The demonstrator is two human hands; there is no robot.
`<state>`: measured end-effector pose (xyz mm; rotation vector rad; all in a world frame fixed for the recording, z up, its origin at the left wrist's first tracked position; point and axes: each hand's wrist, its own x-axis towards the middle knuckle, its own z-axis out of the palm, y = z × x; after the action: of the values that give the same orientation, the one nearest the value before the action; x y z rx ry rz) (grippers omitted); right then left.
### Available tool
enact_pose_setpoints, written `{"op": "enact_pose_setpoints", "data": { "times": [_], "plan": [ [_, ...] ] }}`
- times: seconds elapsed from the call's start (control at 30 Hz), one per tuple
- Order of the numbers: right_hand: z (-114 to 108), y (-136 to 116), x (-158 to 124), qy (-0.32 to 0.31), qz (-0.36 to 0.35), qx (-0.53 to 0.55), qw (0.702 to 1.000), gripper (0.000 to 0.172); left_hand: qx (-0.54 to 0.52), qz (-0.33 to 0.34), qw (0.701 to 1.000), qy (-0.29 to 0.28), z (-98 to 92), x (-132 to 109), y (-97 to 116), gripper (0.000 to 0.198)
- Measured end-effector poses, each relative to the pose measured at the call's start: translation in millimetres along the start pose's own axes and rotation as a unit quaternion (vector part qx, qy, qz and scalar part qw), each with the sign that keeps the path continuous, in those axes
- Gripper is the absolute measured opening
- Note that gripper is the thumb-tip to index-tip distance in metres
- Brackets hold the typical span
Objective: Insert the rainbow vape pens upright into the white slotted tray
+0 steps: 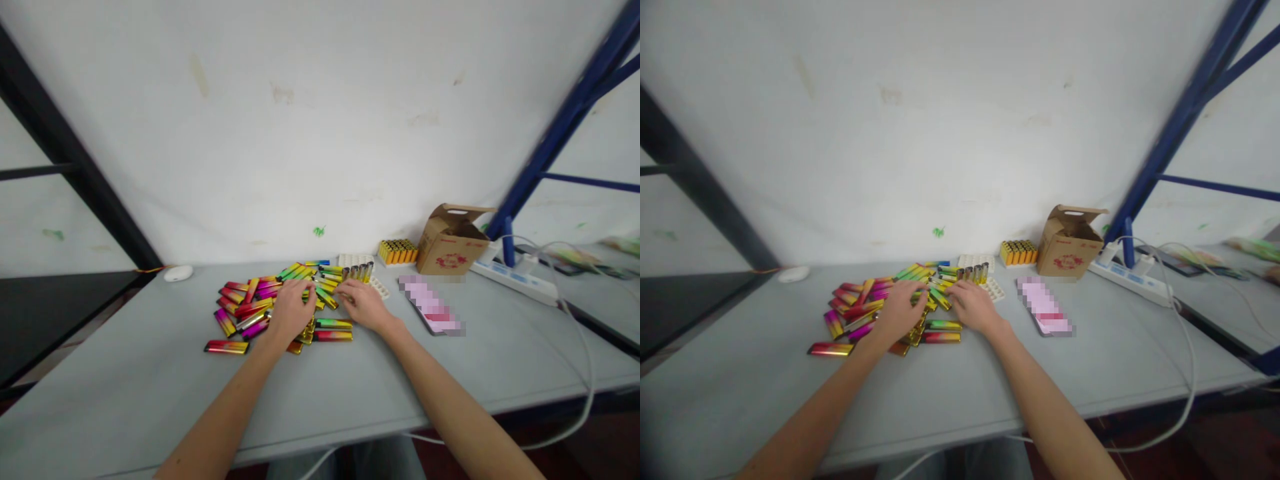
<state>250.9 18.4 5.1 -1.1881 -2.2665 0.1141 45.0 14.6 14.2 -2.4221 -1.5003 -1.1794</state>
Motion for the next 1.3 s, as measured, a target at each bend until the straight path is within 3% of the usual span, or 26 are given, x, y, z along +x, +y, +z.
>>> {"op": "enact_pose_setpoints", "data": {
  "times": [0.13, 0.27, 0.57, 0.9, 1.3],
  "plan": [
    [3.9, -9.5, 2.0, 0.011, -0.033, 0.029, 0.999, 0.035, 0.042, 0.054, 0.997, -0.026, 2.8, -4.8, 0.2, 0.023],
    [5.7, -16.0, 2.4, -0.023, -0.037, 0.021, 0.999, 0.044, 0.074, 0.052, 0.995, -0.047, 6.1, -7.7, -0.3, 0.026],
    [3.9, -14.3, 4.1, -0.014, 0.023, -0.014, 1.000, 0.035, 0.006, -0.009, 1.000, 0.027, 5.3, 0.4, -3.8, 0.017],
    [2.1, -12.2, 6.6, -0.063, 0.051, -0.025, 0.996, 0.019, 0.016, 0.008, 1.000, 0.010, 4.3, -0.4, -0.6, 0.014],
    [7.9, -16.0, 5.9, 0.032, 0.121, 0.077, 0.989, 0.024, 0.015, 0.000, 1.000, -0.017, 7.8, -2.0, -3.3, 0.022]
  ]
}}
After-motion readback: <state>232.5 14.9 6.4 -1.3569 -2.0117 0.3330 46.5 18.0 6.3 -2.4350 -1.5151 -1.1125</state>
